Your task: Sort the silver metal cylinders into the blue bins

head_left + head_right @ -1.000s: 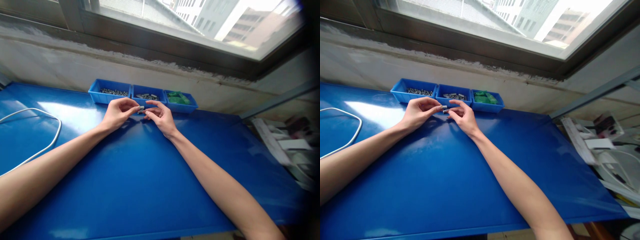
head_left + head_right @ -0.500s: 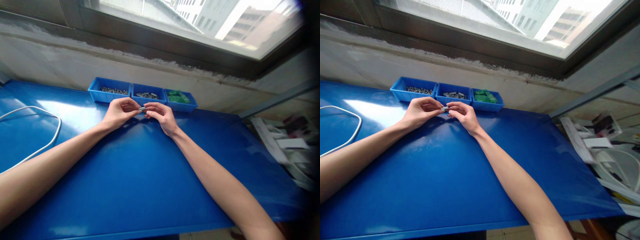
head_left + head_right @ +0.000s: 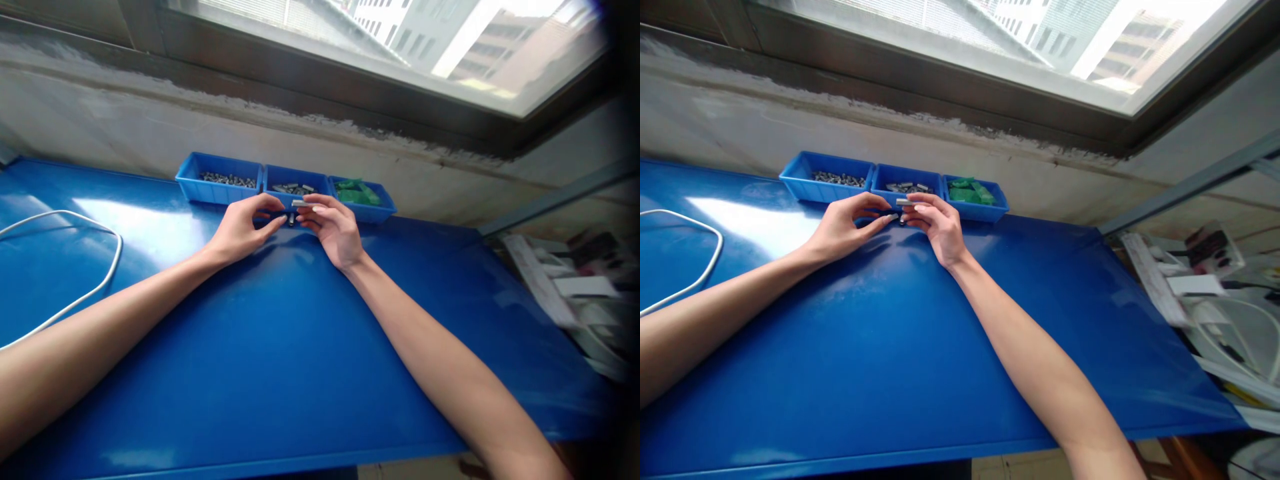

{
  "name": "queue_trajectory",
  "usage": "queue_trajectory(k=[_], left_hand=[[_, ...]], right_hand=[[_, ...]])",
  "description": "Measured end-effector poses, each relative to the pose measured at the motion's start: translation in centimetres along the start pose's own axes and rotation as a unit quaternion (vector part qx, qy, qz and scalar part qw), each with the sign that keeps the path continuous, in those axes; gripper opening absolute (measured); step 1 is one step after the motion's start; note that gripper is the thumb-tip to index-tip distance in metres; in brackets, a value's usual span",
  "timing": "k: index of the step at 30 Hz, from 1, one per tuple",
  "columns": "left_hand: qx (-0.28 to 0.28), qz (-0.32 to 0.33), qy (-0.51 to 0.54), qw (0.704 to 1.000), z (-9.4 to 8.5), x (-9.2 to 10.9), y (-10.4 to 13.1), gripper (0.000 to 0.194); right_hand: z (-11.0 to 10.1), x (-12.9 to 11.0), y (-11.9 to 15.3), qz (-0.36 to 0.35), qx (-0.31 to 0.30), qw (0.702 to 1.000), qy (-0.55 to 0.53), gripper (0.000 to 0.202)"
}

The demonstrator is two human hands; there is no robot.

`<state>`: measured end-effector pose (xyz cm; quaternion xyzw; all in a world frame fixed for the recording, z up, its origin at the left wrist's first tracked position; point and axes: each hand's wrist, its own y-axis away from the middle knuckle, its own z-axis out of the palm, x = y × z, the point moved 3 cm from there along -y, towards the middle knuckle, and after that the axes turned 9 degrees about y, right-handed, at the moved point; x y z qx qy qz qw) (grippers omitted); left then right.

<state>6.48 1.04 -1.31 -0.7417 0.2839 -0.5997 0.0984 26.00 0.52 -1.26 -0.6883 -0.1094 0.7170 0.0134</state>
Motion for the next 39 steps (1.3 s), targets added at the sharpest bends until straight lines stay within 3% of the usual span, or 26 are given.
queue_trajectory(k=[5,14,27,34,39], left_hand=[[-0.055,0.053,-0.168,0.983,0.5,0.2,0.0,0.028],[-0.152,0.105,-0.257,0.948,1.5,-0.2,0.5,0.039],[-0.064,0.04,-0.198,0.977,0.5,-0.5,0.4,0.03],[0.018,-0.043,-0.025,0.999,-0.2,-0.7,0.1,0.031],[0.032,-0.066,0.03,0.997,-0.4,-1.1,-0.2,0.039]], right_hand=[[-0.4,-1.2,-0.1,0.003,0.027,1.0,0.008,0.045],[0.1,-0.9,-0.1,-0.017,0.012,0.999,0.041,0.049],[0.8,0.3,0.3,0.0,0.017,1.0,0.025,0.033],[0.6,0.6,0.2,-0.001,0.016,1.0,0.025,0.031],[0.8,0.5,0.2,0.0,0.012,1.0,0.028,0.029]])
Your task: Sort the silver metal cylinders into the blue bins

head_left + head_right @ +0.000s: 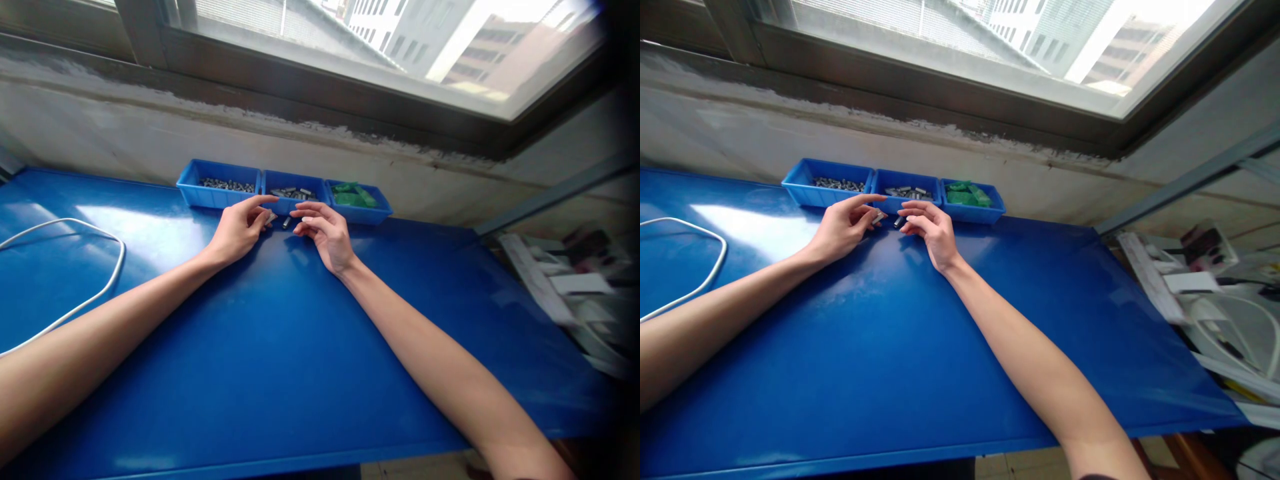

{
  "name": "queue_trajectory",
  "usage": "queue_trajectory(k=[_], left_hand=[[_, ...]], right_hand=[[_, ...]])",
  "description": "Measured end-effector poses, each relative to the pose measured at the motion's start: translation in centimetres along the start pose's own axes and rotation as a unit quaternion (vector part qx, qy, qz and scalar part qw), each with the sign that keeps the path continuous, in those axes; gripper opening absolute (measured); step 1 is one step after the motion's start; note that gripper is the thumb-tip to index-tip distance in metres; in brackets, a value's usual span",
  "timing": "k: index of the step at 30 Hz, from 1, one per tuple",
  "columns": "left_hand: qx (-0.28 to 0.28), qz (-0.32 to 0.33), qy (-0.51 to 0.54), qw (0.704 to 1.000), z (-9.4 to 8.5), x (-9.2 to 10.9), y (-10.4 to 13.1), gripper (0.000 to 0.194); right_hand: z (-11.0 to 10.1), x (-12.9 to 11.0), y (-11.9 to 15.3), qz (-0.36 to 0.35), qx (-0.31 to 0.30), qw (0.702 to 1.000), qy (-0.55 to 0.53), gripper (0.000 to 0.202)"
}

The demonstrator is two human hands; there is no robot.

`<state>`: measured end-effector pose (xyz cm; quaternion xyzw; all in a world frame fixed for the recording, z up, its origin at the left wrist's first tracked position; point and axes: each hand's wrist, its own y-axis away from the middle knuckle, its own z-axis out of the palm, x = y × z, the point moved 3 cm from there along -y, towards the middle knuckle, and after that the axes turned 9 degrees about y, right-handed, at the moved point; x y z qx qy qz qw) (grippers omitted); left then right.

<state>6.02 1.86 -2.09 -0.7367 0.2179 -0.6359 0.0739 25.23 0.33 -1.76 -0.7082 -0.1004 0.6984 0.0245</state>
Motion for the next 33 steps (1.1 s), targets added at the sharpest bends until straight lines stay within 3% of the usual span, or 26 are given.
queue_trajectory(k=[14,20,33], left_hand=[[0.041,-0.034,0.109,0.993,-0.6,0.9,0.1,0.07],[0.034,-0.028,0.115,0.992,-0.7,0.9,0.2,0.077],[0.011,-0.014,0.122,0.992,-0.4,1.3,0.5,0.079]], right_hand=[[0.3,0.2,0.1,-0.025,-0.039,0.997,0.067,0.032],[0.7,-0.2,0.5,-0.028,-0.079,0.993,0.081,0.04],[1.1,-0.3,0.5,-0.035,-0.137,0.987,0.078,0.035]])
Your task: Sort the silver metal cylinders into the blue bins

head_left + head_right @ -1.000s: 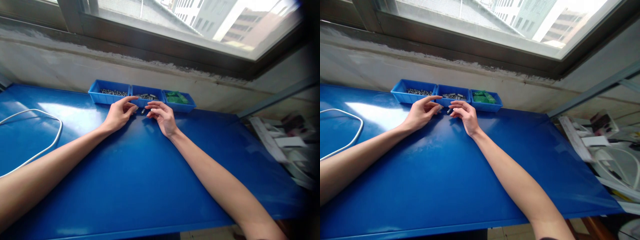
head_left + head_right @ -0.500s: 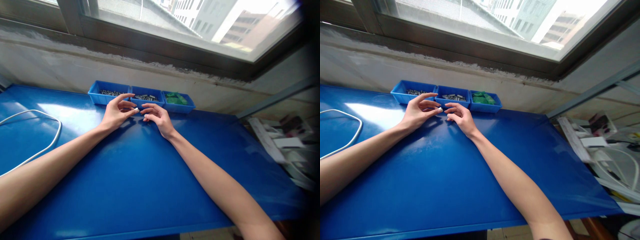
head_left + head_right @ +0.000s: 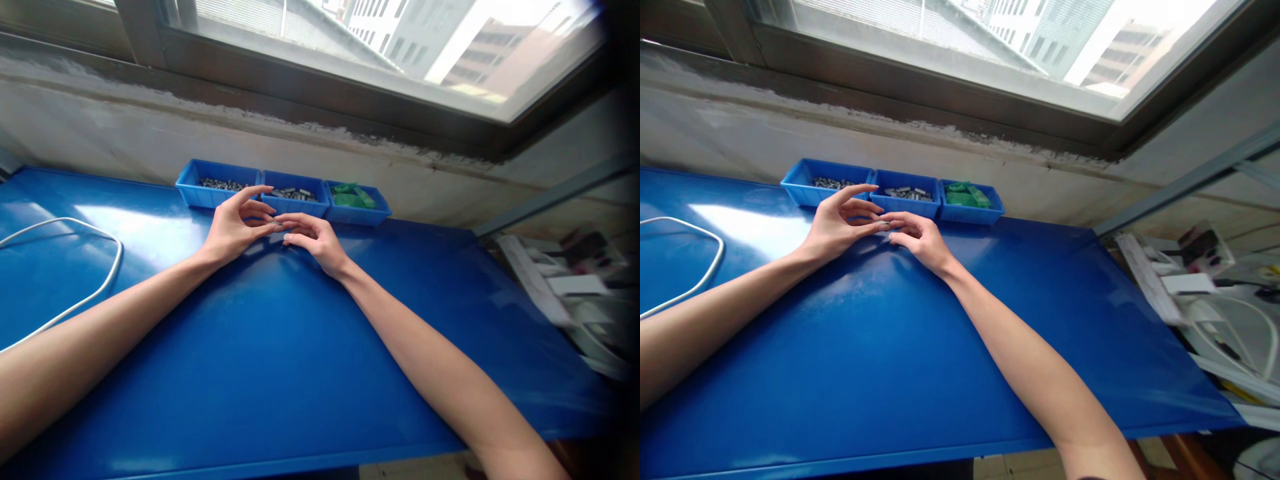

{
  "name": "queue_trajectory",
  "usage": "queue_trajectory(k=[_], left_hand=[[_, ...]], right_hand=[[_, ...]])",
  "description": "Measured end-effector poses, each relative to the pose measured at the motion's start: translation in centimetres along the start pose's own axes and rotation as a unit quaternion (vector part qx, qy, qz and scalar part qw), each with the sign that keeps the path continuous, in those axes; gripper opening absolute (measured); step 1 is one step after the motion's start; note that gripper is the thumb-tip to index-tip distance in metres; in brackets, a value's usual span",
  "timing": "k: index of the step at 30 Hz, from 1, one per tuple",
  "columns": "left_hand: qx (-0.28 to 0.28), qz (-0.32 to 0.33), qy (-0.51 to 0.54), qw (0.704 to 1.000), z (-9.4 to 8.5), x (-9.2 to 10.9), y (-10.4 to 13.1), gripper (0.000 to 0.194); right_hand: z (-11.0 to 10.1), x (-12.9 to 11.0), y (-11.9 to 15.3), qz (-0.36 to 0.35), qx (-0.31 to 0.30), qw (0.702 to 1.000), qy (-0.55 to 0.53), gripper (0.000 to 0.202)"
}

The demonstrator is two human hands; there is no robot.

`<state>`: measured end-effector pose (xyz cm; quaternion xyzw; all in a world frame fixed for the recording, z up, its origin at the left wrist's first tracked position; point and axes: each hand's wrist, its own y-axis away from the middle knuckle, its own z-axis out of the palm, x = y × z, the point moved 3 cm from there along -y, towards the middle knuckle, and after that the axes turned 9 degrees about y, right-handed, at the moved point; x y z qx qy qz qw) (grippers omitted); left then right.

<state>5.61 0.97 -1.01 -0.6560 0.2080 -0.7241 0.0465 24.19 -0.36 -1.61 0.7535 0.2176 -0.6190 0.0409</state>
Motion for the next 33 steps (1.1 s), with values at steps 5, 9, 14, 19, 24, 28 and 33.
queue_trajectory(k=[5,9,14,19,24,28,33], left_hand=[[-0.004,0.024,-0.017,1.0,0.0,-0.2,-0.1,0.075],[0.008,0.047,-0.081,0.996,0.2,-0.3,-0.3,0.044],[-0.03,0.092,-0.239,0.966,0.7,-0.4,-0.3,0.028],[-0.126,0.175,-0.35,0.912,1.6,-0.8,0.1,0.034],[-0.205,0.176,-0.423,0.865,2.3,-1.4,0.6,0.041],[-0.222,0.167,-0.441,0.854,2.4,-1.1,0.8,0.041],[-0.189,0.16,-0.42,0.873,2.2,-0.9,0.7,0.034]], right_hand=[[0.1,0.0,-0.1,-0.006,0.011,1.0,-0.009,0.031],[-0.6,0.2,-0.1,-0.001,0.084,0.996,-0.033,0.025],[-1.5,0.3,0.1,0.006,0.136,0.981,-0.135,0.028],[-1.8,0.0,0.2,0.009,0.138,0.975,-0.173,0.038],[-2.0,0.1,0.1,0.017,0.147,0.979,-0.138,0.053],[-1.8,0.4,-0.2,0.023,0.134,0.984,-0.114,0.063],[-1.7,0.4,-0.3,0.016,0.115,0.99,-0.079,0.065]])
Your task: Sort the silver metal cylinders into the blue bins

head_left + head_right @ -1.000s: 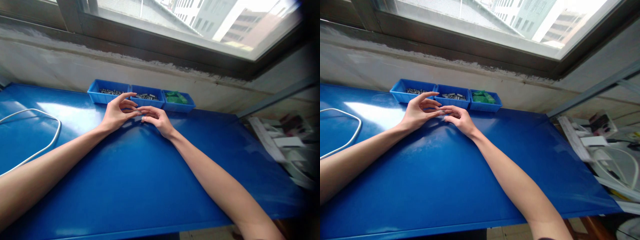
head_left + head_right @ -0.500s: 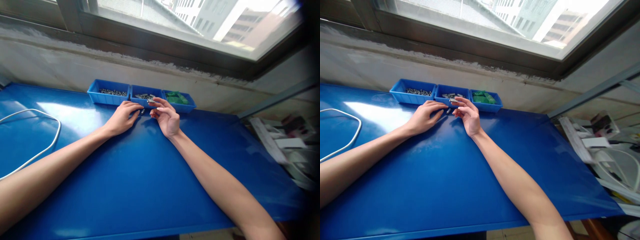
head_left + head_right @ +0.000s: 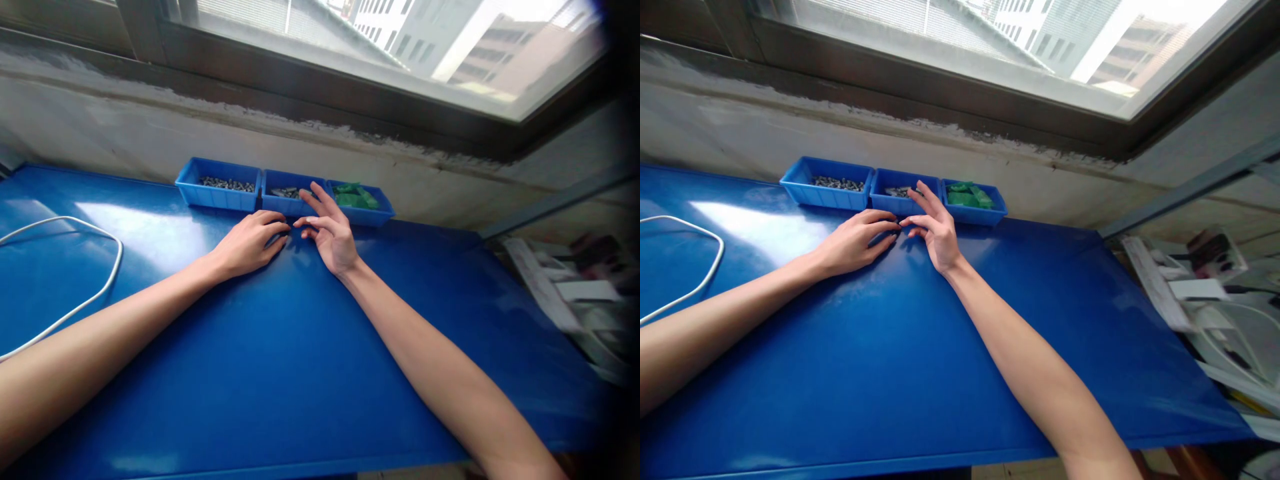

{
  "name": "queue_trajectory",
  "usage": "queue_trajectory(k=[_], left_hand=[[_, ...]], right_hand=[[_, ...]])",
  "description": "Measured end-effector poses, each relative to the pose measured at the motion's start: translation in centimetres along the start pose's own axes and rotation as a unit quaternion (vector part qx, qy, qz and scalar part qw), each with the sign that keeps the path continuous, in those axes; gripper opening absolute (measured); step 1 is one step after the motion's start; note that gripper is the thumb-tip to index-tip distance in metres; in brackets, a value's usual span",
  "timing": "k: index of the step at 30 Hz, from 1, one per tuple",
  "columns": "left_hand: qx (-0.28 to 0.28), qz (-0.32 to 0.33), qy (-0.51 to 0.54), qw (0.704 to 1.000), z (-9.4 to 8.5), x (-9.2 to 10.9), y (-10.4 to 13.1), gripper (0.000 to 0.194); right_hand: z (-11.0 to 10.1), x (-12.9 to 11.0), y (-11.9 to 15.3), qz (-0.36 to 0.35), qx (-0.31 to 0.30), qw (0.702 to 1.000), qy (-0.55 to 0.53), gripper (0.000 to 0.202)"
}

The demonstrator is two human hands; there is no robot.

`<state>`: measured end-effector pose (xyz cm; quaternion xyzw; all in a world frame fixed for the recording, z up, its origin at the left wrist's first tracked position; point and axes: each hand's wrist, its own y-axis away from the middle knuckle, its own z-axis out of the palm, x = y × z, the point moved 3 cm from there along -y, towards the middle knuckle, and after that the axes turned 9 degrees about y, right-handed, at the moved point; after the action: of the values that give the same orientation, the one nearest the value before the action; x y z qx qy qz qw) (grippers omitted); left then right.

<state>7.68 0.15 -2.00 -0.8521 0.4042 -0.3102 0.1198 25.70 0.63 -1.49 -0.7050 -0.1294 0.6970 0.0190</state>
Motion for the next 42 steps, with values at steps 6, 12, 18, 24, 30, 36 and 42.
queue_trajectory(k=[6,12,18,24,30,36,42], left_hand=[[0.053,-0.029,0.04,0.997,-0.3,-0.6,0.2,0.022],[0.114,-0.069,0.108,0.985,-0.9,-0.9,0.0,0.023],[0.173,-0.148,0.262,0.938,-1.2,-1.6,0.0,0.027],[0.203,-0.17,0.342,0.902,-1.3,-2.1,-0.1,0.029],[0.214,-0.171,0.379,0.884,-1.6,-2.2,-0.1,0.036],[0.206,-0.159,0.421,0.869,-1.5,-1.9,0.1,0.041],[0.191,-0.174,0.476,0.841,-1.3,-1.7,0.1,0.051]], right_hand=[[0.0,0.0,0.2,0.009,0.004,1.0,-0.015,0.052],[0.2,-0.1,0.3,0.014,0.002,0.999,-0.047,0.046],[0.2,0.0,0.3,0.018,0.005,0.999,-0.031,0.04],[0.2,0.1,0.3,0.018,0.004,1.0,-0.017,0.036],[0.1,0.4,0.3,0.015,0.027,0.999,-0.016,0.032],[0.8,0.4,0.5,0.005,-0.044,0.998,0.042,0.041],[1.1,0.1,0.6,0.006,-0.092,0.995,0.045,0.033]])
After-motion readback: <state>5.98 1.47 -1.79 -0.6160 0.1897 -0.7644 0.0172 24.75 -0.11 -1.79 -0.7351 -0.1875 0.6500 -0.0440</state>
